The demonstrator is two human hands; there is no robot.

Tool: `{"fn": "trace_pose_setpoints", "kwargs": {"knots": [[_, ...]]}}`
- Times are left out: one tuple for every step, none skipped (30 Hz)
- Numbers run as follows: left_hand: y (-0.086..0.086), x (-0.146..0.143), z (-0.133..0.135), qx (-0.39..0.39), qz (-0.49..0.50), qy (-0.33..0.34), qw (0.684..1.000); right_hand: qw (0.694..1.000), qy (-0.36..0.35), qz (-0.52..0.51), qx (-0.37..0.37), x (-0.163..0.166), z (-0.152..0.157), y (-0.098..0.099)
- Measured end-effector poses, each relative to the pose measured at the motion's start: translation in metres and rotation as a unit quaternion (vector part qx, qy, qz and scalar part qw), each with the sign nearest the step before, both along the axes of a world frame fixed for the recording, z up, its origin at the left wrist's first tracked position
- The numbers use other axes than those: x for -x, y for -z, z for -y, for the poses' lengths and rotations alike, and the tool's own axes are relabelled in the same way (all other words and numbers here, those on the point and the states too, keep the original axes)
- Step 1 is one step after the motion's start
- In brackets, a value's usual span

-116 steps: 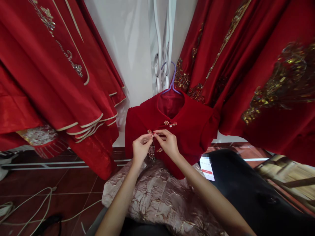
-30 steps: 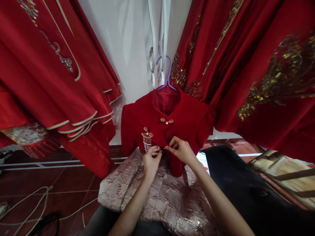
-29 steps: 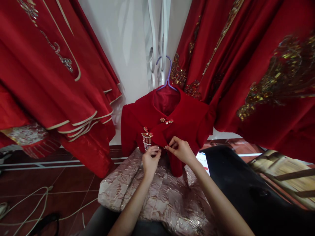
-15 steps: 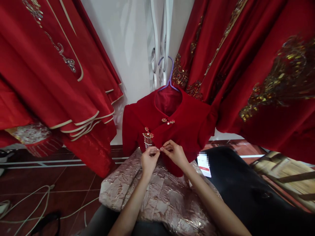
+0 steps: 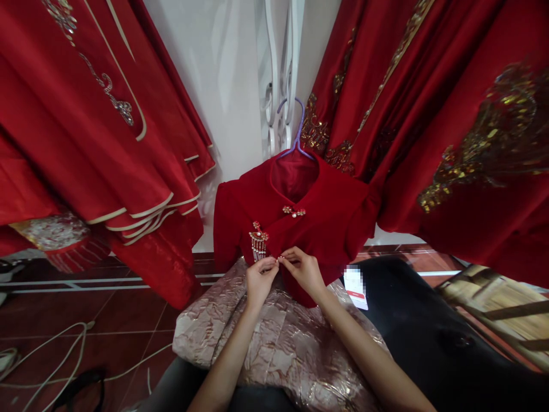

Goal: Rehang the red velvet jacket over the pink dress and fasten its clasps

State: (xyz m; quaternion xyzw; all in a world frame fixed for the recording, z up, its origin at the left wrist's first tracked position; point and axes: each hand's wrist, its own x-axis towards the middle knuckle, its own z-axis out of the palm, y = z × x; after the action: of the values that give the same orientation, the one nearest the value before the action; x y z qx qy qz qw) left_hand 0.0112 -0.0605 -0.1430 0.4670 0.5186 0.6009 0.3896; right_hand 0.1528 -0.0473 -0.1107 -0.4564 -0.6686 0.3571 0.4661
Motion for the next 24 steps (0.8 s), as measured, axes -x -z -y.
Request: {"fn": "trace_pose_setpoints", "kwargs": {"knots": [[0.0, 0.001, 0.0, 0.001, 0.002, 0.003, 1.0, 1.0, -0.001, 0.006, -0.003, 0.0, 0.001, 0.0], [0.001, 0.001, 0.0, 0.003, 0.005, 0.006, 1.0, 1.0, -0.002, 0.012, -0.007, 0.001, 0.002, -0.001], [0.001, 0.002, 0.0, 0.006, 0.006, 0.007, 1.0, 1.0, -0.001, 0.018, -0.012, 0.001, 0.003, -0.001], [0.001, 0.002, 0.0, 0.01, 0.004, 0.007, 1.0, 1.0, 0.0, 0.023, -0.017, 0.002, 0.003, -0.001], [0.002, 0.003, 0.0, 0.013, 0.0, 0.006, 1.0, 0.999, 0.002, 0.026, -0.022, 0.002, 0.004, -0.001], [0.003, 0.003, 0.0, 0.015, -0.009, 0.006, 1.0, 0.999, 0.004, 0.027, -0.027, 0.002, 0.004, 0.0], [0.003, 0.003, 0.0, 0.014, -0.019, 0.007, 1.0, 0.999, 0.007, 0.026, -0.031, 0.003, 0.004, 0.0], [0.004, 0.004, -0.001, 0.011, -0.031, 0.01, 0.999, 0.999, 0.009, 0.024, -0.033, 0.003, 0.004, 0.0], [0.004, 0.004, -0.001, 0.005, -0.04, 0.015, 0.999, 0.999, 0.01, 0.024, -0.033, 0.003, 0.004, 0.0], [0.005, 0.004, -0.001, -0.002, -0.047, 0.02, 0.999, 0.999, 0.009, 0.028, -0.031, 0.002, 0.003, -0.001], [0.004, 0.004, 0.0, -0.009, -0.052, 0.023, 0.998, 0.999, 0.006, 0.036, -0.028, 0.001, 0.003, -0.003], [0.004, 0.005, 0.001, -0.014, -0.058, 0.021, 0.998, 0.999, 0.003, 0.047, -0.026, 0.0, 0.003, -0.006], [0.003, 0.005, 0.002, -0.02, -0.066, 0.012, 0.998, 0.998, 0.003, 0.058, -0.025, -0.002, 0.003, -0.011], [0.001, 0.006, 0.003, -0.026, -0.076, -0.008, 0.997, 0.997, 0.006, 0.067, -0.027, -0.004, 0.003, -0.016], [-0.001, 0.007, 0.004, -0.032, -0.088, -0.035, 0.995, 0.997, 0.013, 0.075, -0.03, -0.007, 0.003, -0.022], [-0.003, 0.008, 0.006, -0.039, -0.099, -0.066, 0.992, 0.996, 0.023, 0.079, -0.036, -0.01, 0.004, -0.028], [-0.005, 0.009, 0.007, -0.047, -0.11, -0.095, 0.988, 0.995, 0.034, 0.083, -0.04, -0.012, 0.005, -0.034], [-0.007, 0.01, 0.008, -0.055, -0.12, -0.117, 0.984, 0.994, 0.045, 0.088, -0.043, -0.014, 0.006, -0.04], [-0.009, 0.011, 0.009, -0.06, -0.131, -0.127, 0.981, 0.993, 0.054, 0.094, -0.042, -0.016, 0.008, -0.044], [-0.011, 0.011, 0.009, -0.061, -0.145, -0.126, 0.98, 0.992, 0.06, 0.103, -0.04, -0.018, 0.009, -0.047], [-0.012, 0.011, 0.01, -0.061, -0.161, -0.116, 0.978, 0.991, 0.064, 0.113, -0.036, -0.018, 0.009, -0.048], [-0.013, 0.01, 0.011, -0.058, -0.178, -0.101, 0.977, 0.99, 0.066, 0.124, -0.031, -0.018, 0.01, -0.048], [-0.013, 0.009, 0.011, -0.055, -0.196, -0.085, 0.975, 0.988, 0.065, 0.135, -0.026, -0.018, 0.01, -0.046], [-0.013, 0.008, 0.012, -0.053, -0.214, -0.069, 0.973, 0.987, 0.063, 0.146, -0.021, -0.017, 0.01, -0.042]]}}
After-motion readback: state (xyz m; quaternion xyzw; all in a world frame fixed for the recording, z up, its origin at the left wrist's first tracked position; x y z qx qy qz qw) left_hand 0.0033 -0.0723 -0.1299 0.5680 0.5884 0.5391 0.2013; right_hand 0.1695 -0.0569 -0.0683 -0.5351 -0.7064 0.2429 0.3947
